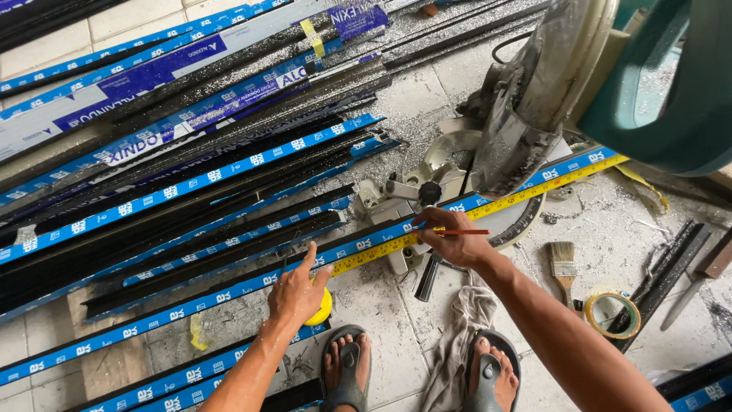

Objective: The person uses a miter saw to cut several long, blue-wrapped metal profiles. They measure the profiles with a tape measure, mark them with a pencil, and then cut them to size, stacking the cut pieces aside.

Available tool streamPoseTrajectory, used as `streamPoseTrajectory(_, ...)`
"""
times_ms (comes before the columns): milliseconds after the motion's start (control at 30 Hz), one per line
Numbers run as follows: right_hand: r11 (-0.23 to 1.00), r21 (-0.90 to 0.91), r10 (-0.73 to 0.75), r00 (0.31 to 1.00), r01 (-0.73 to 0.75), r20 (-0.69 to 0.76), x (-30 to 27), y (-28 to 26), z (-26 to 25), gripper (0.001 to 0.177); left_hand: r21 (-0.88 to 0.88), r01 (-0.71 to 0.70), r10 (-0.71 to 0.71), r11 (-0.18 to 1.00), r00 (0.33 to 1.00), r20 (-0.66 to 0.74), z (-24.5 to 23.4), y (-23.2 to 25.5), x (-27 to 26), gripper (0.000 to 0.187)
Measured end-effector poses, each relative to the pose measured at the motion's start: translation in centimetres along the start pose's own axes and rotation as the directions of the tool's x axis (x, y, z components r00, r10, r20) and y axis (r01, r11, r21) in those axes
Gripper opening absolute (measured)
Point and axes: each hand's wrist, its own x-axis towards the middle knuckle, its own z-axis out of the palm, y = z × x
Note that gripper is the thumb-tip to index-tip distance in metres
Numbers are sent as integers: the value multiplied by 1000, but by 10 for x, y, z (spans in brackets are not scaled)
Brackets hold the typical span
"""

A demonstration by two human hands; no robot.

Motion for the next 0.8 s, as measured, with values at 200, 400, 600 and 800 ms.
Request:
streamPoseTrajectory(200, 999, -14, -39, 999, 38, -28, 17, 35, 9, 24, -21, -4, 5, 1000, 1000, 3, 0, -4, 2, 66)
streamPoseTrajectory(400, 998, -68, -1, 1000, 1, -11, 19, 16, 12, 27, 12, -29, 29, 999, 999, 14, 4, -14, 11, 67)
streamPoseTrajectory(600, 997, -73, -14, 999, 11, -40, 18, 24, 15, 26, -11, -36, 36, 999, 999, 0, 3, -12, 9, 65)
streamPoseTrajectory(800, 993, -111, 25, 999, -28, -27, 21, 27, 16, 25, -9, -59, 59, 998, 998, 3, -2, -9, 4, 66)
